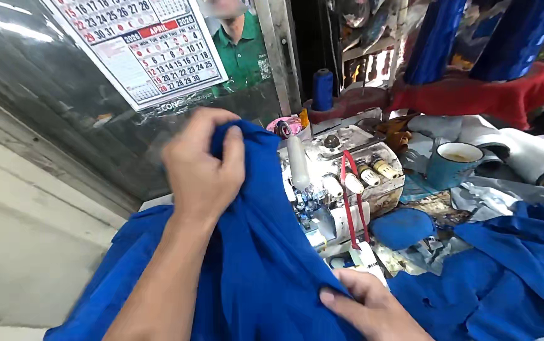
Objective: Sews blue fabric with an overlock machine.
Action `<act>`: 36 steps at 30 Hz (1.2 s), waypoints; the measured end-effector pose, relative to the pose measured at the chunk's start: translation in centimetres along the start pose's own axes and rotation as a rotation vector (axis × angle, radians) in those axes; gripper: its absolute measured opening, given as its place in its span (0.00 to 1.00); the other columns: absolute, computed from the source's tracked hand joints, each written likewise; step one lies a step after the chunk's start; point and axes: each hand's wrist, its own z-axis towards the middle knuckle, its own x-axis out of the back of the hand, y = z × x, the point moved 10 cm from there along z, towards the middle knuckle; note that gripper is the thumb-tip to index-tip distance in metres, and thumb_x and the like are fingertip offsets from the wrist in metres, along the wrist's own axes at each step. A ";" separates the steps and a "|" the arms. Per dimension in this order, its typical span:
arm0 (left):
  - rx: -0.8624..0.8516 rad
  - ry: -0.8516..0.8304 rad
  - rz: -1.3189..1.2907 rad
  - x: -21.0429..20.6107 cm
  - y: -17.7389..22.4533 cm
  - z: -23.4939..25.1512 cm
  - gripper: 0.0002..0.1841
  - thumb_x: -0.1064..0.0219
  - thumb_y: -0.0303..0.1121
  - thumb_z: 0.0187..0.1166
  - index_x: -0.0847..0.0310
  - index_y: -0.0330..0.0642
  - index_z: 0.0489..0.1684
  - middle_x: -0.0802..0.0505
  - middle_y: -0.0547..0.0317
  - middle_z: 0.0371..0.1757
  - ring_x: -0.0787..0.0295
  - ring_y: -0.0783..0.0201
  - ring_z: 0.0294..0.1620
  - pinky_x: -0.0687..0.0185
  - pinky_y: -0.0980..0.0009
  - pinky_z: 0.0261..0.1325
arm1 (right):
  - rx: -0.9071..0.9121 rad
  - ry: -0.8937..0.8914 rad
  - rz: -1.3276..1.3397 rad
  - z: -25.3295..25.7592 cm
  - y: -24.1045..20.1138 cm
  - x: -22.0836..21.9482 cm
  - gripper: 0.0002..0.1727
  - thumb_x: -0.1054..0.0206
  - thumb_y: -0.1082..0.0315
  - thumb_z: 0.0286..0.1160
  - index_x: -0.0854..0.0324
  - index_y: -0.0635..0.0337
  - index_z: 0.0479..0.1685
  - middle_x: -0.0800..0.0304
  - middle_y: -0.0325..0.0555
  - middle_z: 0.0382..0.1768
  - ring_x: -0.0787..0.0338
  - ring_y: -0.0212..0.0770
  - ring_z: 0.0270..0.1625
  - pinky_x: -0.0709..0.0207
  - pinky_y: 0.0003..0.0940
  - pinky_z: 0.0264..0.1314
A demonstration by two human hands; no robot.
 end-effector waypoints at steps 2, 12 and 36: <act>0.096 -0.326 0.010 -4.3 2.3 -4.2 0.17 0.39 0.38 0.86 0.15 0.40 0.64 0.14 0.41 0.68 0.18 0.41 0.70 0.23 0.38 0.69 | -0.141 0.052 0.083 1.1 2.7 1.2 0.17 0.42 0.62 0.91 0.14 0.67 0.56 0.06 0.54 0.45 0.05 0.45 0.47 0.10 0.44 0.55; 0.193 -0.669 -0.084 -11.9 4.8 -13.4 0.31 0.61 0.52 0.93 0.29 0.46 0.86 0.29 0.52 0.89 0.44 0.51 0.93 0.52 0.38 0.90 | -0.046 0.203 -0.178 -0.3 3.7 3.1 0.11 0.32 0.74 0.81 0.18 0.68 0.57 0.05 0.52 0.46 0.04 0.47 0.45 0.06 0.44 0.49; 0.056 -0.409 -0.549 -1.9 12.1 -11.0 0.06 0.33 0.39 0.83 0.10 0.57 0.48 0.08 0.81 0.47 0.13 0.78 0.51 0.15 0.69 0.60 | 0.166 0.202 -0.120 -3.1 2.4 0.7 0.12 0.31 0.72 0.81 0.16 0.69 0.57 0.05 0.53 0.46 0.04 0.46 0.47 0.07 0.45 0.52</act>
